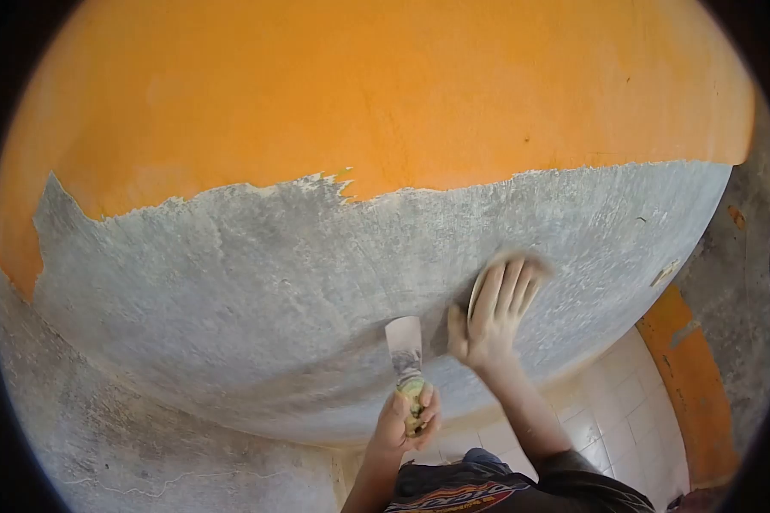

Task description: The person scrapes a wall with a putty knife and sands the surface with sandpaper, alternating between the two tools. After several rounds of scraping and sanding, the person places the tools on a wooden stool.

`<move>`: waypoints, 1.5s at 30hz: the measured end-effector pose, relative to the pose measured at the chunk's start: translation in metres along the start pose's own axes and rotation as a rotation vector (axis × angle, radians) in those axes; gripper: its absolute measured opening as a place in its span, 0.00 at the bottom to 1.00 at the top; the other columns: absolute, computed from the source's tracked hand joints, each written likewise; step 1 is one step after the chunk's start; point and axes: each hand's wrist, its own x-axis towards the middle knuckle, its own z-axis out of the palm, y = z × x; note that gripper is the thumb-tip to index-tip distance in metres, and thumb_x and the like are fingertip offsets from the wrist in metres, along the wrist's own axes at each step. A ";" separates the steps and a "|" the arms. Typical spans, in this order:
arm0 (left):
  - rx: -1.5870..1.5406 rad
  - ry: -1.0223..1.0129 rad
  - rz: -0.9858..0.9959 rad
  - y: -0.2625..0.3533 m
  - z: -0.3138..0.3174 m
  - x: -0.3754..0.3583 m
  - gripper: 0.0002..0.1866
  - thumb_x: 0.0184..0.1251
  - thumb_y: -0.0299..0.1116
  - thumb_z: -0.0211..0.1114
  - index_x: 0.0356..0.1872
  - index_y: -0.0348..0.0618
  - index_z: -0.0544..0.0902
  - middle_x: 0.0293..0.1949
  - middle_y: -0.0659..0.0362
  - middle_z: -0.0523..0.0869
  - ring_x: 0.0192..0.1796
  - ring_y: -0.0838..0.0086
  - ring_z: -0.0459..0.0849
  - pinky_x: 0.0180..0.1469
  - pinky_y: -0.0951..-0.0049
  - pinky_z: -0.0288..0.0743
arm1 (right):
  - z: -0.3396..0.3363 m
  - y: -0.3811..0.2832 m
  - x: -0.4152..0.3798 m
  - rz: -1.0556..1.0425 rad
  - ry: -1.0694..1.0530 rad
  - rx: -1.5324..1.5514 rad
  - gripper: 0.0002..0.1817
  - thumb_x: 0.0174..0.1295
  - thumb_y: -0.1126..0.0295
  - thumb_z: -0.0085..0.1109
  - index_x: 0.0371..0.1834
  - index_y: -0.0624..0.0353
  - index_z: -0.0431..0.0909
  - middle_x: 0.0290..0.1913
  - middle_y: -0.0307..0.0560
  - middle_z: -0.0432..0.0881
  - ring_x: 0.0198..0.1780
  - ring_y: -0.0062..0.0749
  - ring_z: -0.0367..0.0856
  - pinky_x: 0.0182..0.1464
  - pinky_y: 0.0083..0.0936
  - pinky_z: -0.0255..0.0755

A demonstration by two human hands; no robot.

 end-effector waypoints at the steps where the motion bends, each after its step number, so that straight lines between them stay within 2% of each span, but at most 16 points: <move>1: 0.002 -0.001 0.043 -0.002 -0.006 -0.001 0.25 0.68 0.60 0.53 0.37 0.46 0.68 0.24 0.63 0.69 0.12 0.81 0.60 0.13 0.82 0.54 | 0.011 -0.005 -0.032 0.056 -0.069 0.024 0.38 0.56 0.56 0.54 0.61 0.80 0.60 0.63 0.82 0.59 0.65 0.78 0.55 0.65 0.71 0.40; 4: 0.059 0.001 0.072 -0.002 -0.001 0.003 0.25 0.69 0.61 0.50 0.37 0.47 0.68 0.18 0.66 0.66 0.10 0.85 0.56 0.11 0.81 0.51 | 0.050 -0.017 -0.148 0.159 -0.220 0.110 0.36 0.53 0.57 0.53 0.53 0.83 0.62 0.55 0.85 0.62 0.56 0.82 0.59 0.62 0.75 0.40; 7: 0.092 0.012 0.062 0.002 0.008 0.003 0.25 0.69 0.62 0.50 0.36 0.48 0.68 0.16 0.66 0.65 0.10 0.85 0.57 0.12 0.81 0.52 | 0.042 -0.015 -0.132 0.122 -0.171 0.108 0.37 0.54 0.56 0.52 0.55 0.84 0.60 0.55 0.88 0.60 0.57 0.87 0.56 0.63 0.75 0.36; 8: 0.118 0.044 0.060 0.003 0.010 0.003 0.25 0.69 0.62 0.50 0.36 0.48 0.69 0.16 0.66 0.65 0.11 0.85 0.57 0.12 0.81 0.52 | 0.040 -0.010 -0.111 0.103 -0.095 0.147 0.43 0.56 0.63 0.43 0.70 0.82 0.42 0.71 0.85 0.37 0.73 0.81 0.29 0.68 0.70 0.25; 10: 0.106 0.046 0.045 0.003 0.004 0.002 0.25 0.69 0.62 0.49 0.36 0.47 0.69 0.16 0.67 0.65 0.11 0.85 0.58 0.12 0.81 0.53 | 0.005 -0.013 -0.020 0.090 -0.031 0.148 0.41 0.57 0.57 0.48 0.67 0.80 0.54 0.68 0.86 0.50 0.70 0.81 0.43 0.67 0.69 0.32; 14: 0.090 0.069 0.044 0.001 0.003 -0.002 0.26 0.68 0.62 0.51 0.36 0.46 0.69 0.17 0.66 0.65 0.13 0.83 0.60 0.14 0.80 0.55 | -0.048 -0.023 0.094 -0.028 0.045 0.161 0.39 0.59 0.55 0.54 0.72 0.62 0.59 0.73 0.66 0.54 0.74 0.63 0.50 0.67 0.64 0.42; 18: 0.067 0.102 0.038 -0.002 -0.014 -0.015 0.27 0.66 0.63 0.54 0.36 0.44 0.69 0.17 0.66 0.65 0.15 0.81 0.62 0.17 0.79 0.57 | -0.026 -0.027 0.051 -0.094 -0.023 0.011 0.34 0.56 0.53 0.57 0.64 0.60 0.68 0.64 0.64 0.65 0.63 0.58 0.65 0.57 0.61 0.55; 20: 0.065 0.121 0.035 -0.003 -0.020 -0.020 0.28 0.65 0.63 0.54 0.35 0.44 0.69 0.17 0.66 0.65 0.15 0.81 0.62 0.17 0.79 0.57 | -0.016 -0.026 -0.005 -0.040 -0.241 0.069 0.31 0.56 0.54 0.57 0.59 0.64 0.70 0.59 0.68 0.68 0.58 0.62 0.67 0.57 0.61 0.56; 22: 0.066 0.145 0.025 -0.003 -0.025 -0.034 0.28 0.65 0.64 0.55 0.34 0.44 0.69 0.17 0.66 0.65 0.15 0.81 0.62 0.17 0.79 0.57 | 0.013 -0.018 -0.091 0.062 -0.410 0.201 0.36 0.54 0.59 0.54 0.57 0.82 0.63 0.61 0.85 0.58 0.62 0.87 0.54 0.61 0.75 0.42; 25: 0.125 0.118 0.043 -0.002 -0.030 -0.032 0.27 0.68 0.64 0.47 0.34 0.47 0.70 0.16 0.66 0.64 0.14 0.80 0.61 0.16 0.77 0.56 | 0.005 -0.020 -0.070 0.049 -0.251 0.078 0.31 0.56 0.58 0.57 0.55 0.74 0.68 0.55 0.75 0.68 0.55 0.74 0.66 0.57 0.67 0.53; 26: 0.111 0.127 0.026 -0.004 -0.032 -0.036 0.27 0.68 0.64 0.47 0.34 0.47 0.71 0.16 0.66 0.65 0.14 0.80 0.61 0.16 0.77 0.56 | 0.003 -0.018 -0.049 0.008 -0.147 0.043 0.34 0.56 0.59 0.58 0.60 0.77 0.65 0.62 0.78 0.64 0.62 0.77 0.60 0.62 0.68 0.48; 30: 0.037 0.146 0.012 -0.009 -0.025 -0.035 0.27 0.67 0.63 0.51 0.35 0.45 0.70 0.16 0.66 0.65 0.15 0.80 0.62 0.17 0.78 0.57 | -0.045 -0.024 0.070 -0.047 -0.048 0.141 0.39 0.57 0.58 0.58 0.69 0.71 0.59 0.71 0.70 0.56 0.74 0.66 0.50 0.69 0.62 0.42; 31: 0.018 0.163 0.014 -0.007 -0.022 -0.034 0.27 0.66 0.62 0.55 0.34 0.43 0.70 0.17 0.66 0.66 0.16 0.80 0.63 0.18 0.79 0.58 | -0.038 -0.027 0.076 -0.060 0.003 0.068 0.38 0.57 0.57 0.58 0.68 0.67 0.62 0.70 0.65 0.59 0.71 0.61 0.57 0.66 0.64 0.48; 35: -0.013 0.123 0.010 -0.009 -0.032 -0.035 0.27 0.66 0.61 0.55 0.35 0.42 0.70 0.17 0.65 0.66 0.17 0.80 0.63 0.19 0.79 0.58 | -0.015 -0.030 0.028 -0.103 -0.068 0.034 0.38 0.55 0.54 0.60 0.64 0.70 0.65 0.65 0.69 0.64 0.62 0.62 0.66 0.55 0.64 0.56; 39: -0.026 0.151 0.005 -0.008 -0.036 -0.041 0.27 0.66 0.60 0.57 0.37 0.41 0.71 0.18 0.65 0.66 0.19 0.80 0.64 0.20 0.80 0.58 | 0.001 -0.026 -0.048 -0.013 -0.139 0.079 0.36 0.55 0.57 0.59 0.61 0.73 0.66 0.63 0.76 0.64 0.64 0.70 0.63 0.59 0.67 0.52; 45: 0.007 0.128 0.003 -0.004 -0.032 -0.034 0.27 0.67 0.60 0.55 0.37 0.40 0.72 0.17 0.65 0.66 0.18 0.79 0.63 0.19 0.79 0.57 | -0.045 -0.039 0.075 -0.115 -0.045 0.144 0.35 0.58 0.60 0.59 0.65 0.71 0.65 0.68 0.71 0.61 0.70 0.66 0.58 0.66 0.60 0.50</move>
